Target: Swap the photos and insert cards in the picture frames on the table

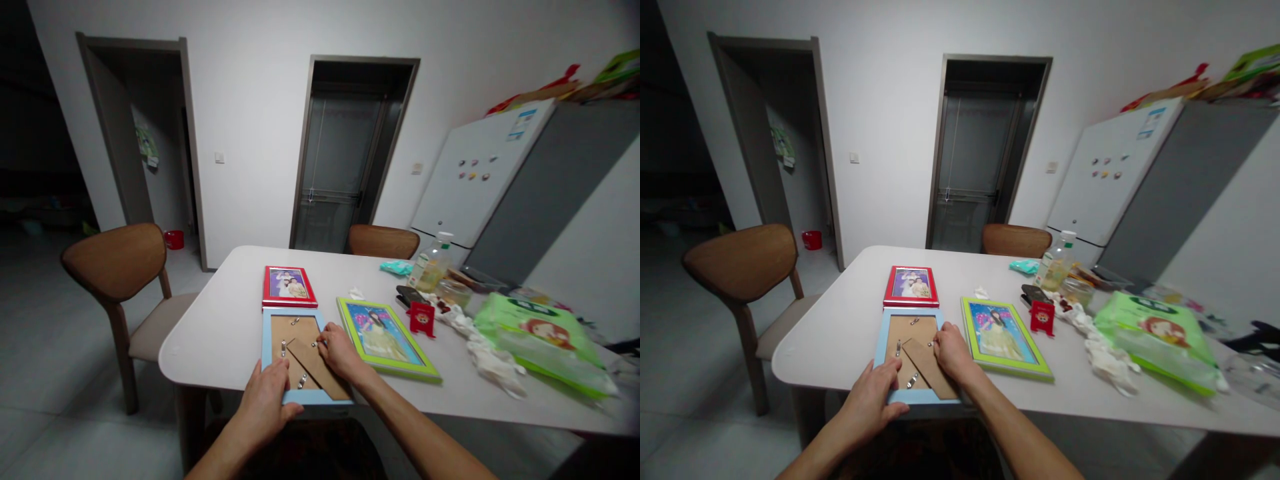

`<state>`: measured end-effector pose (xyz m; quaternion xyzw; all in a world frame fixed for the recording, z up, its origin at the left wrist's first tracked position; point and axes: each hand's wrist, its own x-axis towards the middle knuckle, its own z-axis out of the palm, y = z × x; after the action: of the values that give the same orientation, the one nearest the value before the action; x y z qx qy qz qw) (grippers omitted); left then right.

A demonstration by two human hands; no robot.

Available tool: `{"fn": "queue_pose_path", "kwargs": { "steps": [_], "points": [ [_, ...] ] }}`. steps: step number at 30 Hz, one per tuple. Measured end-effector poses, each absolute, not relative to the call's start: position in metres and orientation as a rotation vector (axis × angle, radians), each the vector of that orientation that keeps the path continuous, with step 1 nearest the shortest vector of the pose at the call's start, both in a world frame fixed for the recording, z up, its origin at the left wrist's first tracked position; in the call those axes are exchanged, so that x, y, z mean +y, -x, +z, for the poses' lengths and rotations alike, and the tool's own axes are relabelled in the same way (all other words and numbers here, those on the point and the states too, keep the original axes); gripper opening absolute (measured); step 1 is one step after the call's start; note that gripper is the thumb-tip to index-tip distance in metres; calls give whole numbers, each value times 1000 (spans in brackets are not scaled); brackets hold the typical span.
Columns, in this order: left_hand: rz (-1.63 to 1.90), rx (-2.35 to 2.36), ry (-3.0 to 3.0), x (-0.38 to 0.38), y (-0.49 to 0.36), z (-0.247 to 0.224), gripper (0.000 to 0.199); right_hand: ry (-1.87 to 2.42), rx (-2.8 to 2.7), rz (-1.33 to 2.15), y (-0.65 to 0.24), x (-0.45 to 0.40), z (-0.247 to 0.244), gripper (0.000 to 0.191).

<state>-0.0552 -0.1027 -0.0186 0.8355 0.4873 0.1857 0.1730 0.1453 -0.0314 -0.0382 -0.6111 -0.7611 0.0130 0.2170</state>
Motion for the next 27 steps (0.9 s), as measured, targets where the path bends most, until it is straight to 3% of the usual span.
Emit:
{"fn": "queue_pose_path", "kwargs": {
  "steps": [11, 20, 27],
  "points": [
    [501, 1405, -2357, -104, 56, -20, 47, 1597, -2112, 130, -154, -34, -41, 10],
    [467, 1369, -2363, -105, 57, -15, 34, 1567, -2046, 157, -159, -50, -41, 16],
    [537, 1331, -2357, -103, 58, -20, 40, 1295, -2216, 172, -129, -85, -32, 17]
  ]
}}
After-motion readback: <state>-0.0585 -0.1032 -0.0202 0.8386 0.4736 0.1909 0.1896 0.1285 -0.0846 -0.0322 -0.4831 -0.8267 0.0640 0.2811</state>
